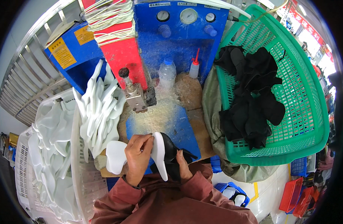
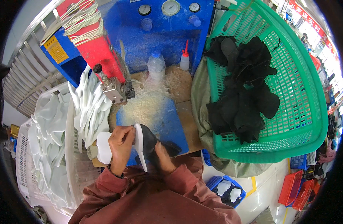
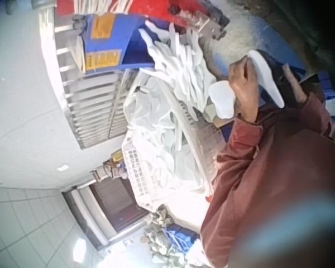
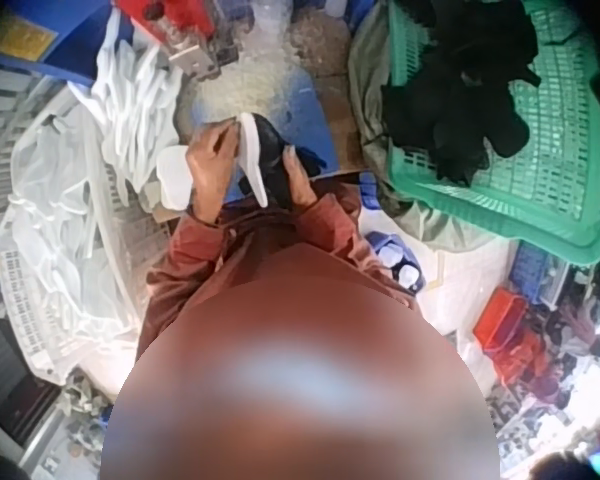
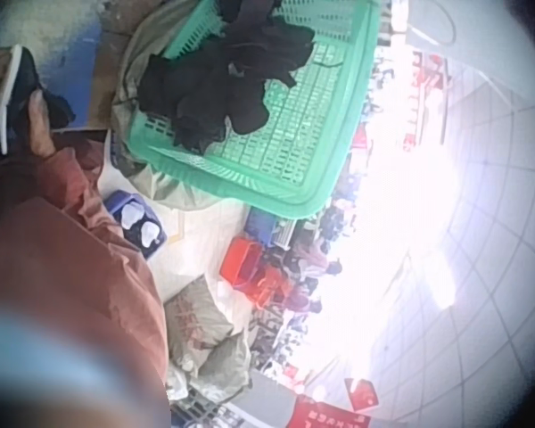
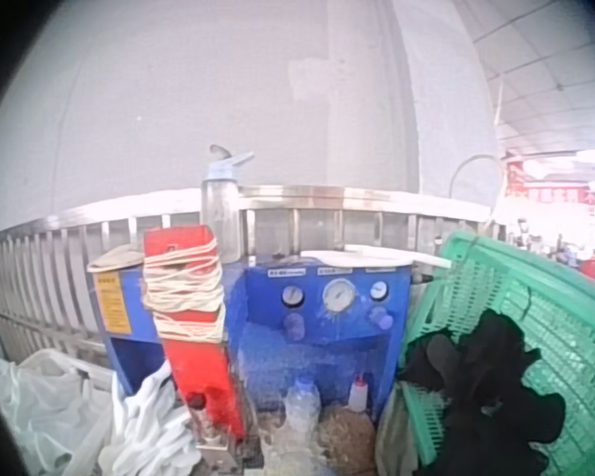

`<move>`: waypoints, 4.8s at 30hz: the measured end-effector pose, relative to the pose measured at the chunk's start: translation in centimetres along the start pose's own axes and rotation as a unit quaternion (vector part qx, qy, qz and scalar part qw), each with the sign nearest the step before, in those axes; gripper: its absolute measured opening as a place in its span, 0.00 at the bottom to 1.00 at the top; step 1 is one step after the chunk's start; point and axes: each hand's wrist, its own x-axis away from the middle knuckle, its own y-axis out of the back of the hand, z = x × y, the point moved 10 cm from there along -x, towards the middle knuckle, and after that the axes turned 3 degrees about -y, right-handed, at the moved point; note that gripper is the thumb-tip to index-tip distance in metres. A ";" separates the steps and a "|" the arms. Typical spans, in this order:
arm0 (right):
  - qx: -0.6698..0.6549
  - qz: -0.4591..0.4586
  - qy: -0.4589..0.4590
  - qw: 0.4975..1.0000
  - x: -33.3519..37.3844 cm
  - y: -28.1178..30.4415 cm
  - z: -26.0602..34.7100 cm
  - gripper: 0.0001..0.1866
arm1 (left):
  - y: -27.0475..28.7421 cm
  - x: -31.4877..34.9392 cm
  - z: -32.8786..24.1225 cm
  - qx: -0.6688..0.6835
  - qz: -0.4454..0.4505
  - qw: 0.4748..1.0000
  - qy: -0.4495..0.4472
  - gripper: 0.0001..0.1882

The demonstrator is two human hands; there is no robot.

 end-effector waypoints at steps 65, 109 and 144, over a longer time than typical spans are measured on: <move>0.235 0.033 0.090 0.967 0.0 -3.2 3.5 0.38 | -2.4 3.2 -5.3 -0.099 0.095 0.979 -0.150 0.20; -0.129 -0.063 -0.024 0.989 0.5 1.7 0.1 0.54 | -3.7 6.2 8.3 0.326 0.030 0.897 0.296 0.07; -0.107 -0.164 0.102 0.975 12.5 5.8 3.3 0.22 | -10.3 17.0 -11.2 0.015 0.451 0.878 -0.163 0.41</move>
